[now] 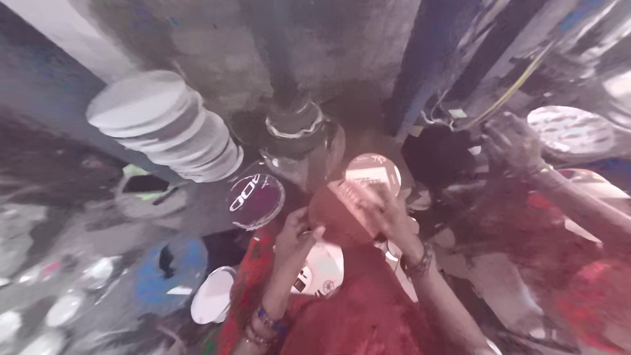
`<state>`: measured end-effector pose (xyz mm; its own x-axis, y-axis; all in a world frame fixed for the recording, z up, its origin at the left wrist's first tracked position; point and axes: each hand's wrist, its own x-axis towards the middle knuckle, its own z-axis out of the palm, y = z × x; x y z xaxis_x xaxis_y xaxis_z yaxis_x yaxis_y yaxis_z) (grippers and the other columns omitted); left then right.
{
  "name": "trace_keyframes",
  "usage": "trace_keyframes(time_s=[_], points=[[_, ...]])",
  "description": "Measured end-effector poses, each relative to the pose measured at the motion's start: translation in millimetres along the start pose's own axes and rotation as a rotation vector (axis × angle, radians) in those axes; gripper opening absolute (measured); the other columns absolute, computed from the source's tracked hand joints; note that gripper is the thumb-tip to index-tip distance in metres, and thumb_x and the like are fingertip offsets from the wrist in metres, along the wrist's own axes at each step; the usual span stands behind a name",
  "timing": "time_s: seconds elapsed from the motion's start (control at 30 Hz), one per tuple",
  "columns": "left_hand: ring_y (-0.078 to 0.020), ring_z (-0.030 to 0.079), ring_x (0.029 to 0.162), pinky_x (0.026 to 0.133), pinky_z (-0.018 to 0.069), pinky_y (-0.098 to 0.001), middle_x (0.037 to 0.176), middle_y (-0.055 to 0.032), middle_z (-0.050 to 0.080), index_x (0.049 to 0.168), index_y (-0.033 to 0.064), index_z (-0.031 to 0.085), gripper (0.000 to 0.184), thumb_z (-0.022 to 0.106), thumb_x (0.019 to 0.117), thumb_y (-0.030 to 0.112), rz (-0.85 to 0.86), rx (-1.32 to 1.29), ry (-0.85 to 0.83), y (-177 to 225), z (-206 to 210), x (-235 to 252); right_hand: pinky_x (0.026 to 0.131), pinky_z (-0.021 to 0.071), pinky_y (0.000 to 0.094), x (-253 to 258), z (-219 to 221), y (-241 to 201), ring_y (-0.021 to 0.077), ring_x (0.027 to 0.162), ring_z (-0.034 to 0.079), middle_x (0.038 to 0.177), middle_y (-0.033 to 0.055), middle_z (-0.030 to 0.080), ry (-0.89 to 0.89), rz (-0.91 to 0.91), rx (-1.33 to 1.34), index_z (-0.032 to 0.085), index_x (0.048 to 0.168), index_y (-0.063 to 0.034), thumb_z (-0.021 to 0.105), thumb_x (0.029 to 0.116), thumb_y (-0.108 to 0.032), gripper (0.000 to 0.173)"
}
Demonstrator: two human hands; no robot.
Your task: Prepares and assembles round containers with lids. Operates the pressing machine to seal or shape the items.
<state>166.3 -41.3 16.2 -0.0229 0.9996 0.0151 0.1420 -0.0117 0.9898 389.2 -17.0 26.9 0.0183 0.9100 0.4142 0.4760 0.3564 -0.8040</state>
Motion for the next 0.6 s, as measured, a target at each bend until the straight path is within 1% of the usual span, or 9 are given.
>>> trace_keyframes(time_s=[0.1,0.17,0.2,0.23,0.27,0.33,0.43,0.5,0.6], points=[[-0.0009,0.065,0.089,0.084,0.0541,-0.0248,0.093,-0.0016,0.071,0.106,-0.0018,0.07,0.036,0.075,0.0854,0.028,0.041,0.223,0.05,-1,-4,-1,0.073,0.0596,0.0363,-10,15,6,0.0204,0.078,0.073,0.09,0.0146,0.075,-0.084,-0.173,-0.105,0.072,0.109,0.0033,0.06,0.0996,-0.02,0.028],[-0.0012,0.065,0.097,0.09,0.0541,-0.024,0.101,-0.0021,0.071,0.112,-0.0057,0.067,0.038,0.071,0.0898,0.024,0.098,0.117,0.099,-9,-11,-1,0.08,0.0579,0.0515,-2,13,25,0.0373,0.091,0.073,0.104,0.0251,0.073,0.127,0.019,-0.366,0.07,0.118,0.0054,0.06,0.0994,-0.02,0.033],[-0.0018,0.065,0.101,0.093,0.0546,-0.0237,0.107,-0.0014,0.07,0.119,-0.0071,0.062,0.037,0.068,0.0929,0.017,0.11,-0.011,0.123,-12,-16,0,0.099,0.0495,0.0601,7,9,39,0.0458,0.118,0.064,0.131,0.0292,0.063,0.158,0.182,-0.494,0.061,0.135,0.0051,0.058,0.1023,-0.027,0.046],[-0.0036,0.066,0.103,0.093,0.0558,-0.0249,0.11,-0.0009,0.07,0.124,-0.007,0.057,0.033,0.063,0.0956,0.01,0.115,-0.146,0.147,-14,-20,2,0.114,0.0328,0.0654,18,6,60,0.0489,0.141,0.043,0.152,0.0284,0.047,0.157,0.307,-0.591,0.05,0.147,0.0033,0.054,0.1042,-0.039,0.06],[-0.0053,0.067,0.102,0.092,0.0571,-0.0266,0.11,-0.0002,0.07,0.127,-0.0048,0.055,0.032,0.059,0.0977,0.007,0.091,-0.254,0.176,-14,-24,3,0.117,0.0188,0.0712,27,3,79,0.0515,0.15,0.026,0.16,0.028,0.035,0.152,0.385,-0.646,0.043,0.152,0.0024,0.05,0.1037,-0.048,0.07],[-0.0057,0.07,0.095,0.086,0.0606,-0.0281,0.105,0.0038,0.071,0.129,0.0031,0.053,0.027,0.049,0.1029,0.008,0.029,-0.407,0.228,-10,-31,4,0.116,0.0121,0.0764,38,3,101,0.0508,0.151,0.023,0.157,0.0234,0.042,0.222,0.408,-0.685,0.053,0.146,-0.0007,0.052,0.1022,-0.052,0.067],[-0.0062,0.07,0.089,0.081,0.0616,-0.0284,0.099,0.0053,0.071,0.127,0.0068,0.052,0.025,0.041,0.105,0.01,0.016,-0.514,0.298,-7,-38,6,0.108,0.0324,0.0686,49,6,99,0.0491,0.131,0.05,0.13,0.0269,0.062,0.441,0.242,-0.577,0.063,0.127,0.0042,0.067,0.0966,-0.034,0.049],[-0.0037,0.07,0.09,0.08,0.0616,-0.0256,0.102,0.0075,0.071,0.127,0.0065,0.052,0.025,0.043,0.1034,0.006,0.084,-0.464,0.345,-9,-39,8,0.09,0.0532,0.055,50,11,92,0.038,0.101,0.068,0.108,0.026,0.068,0.615,0.153,-0.317,0.058,0.124,0.0089,0.07,0.0952,-0.023,0.044],[-0.0057,0.059,0.12,0.102,0.0517,-0.0262,0.137,-0.0021,0.058,0.144,-0.0048,0.042,0.045,0.048,0.1011,0.008,0.279,-0.227,0.263,-25,-45,10,0.078,0.0581,0.0307,40,12,65,0.0092,0.087,0.066,0.101,0.0062,0.065,0.561,0.095,0.193,0.05,0.125,-0.0005,0.064,0.0951,-0.016,0.036]])
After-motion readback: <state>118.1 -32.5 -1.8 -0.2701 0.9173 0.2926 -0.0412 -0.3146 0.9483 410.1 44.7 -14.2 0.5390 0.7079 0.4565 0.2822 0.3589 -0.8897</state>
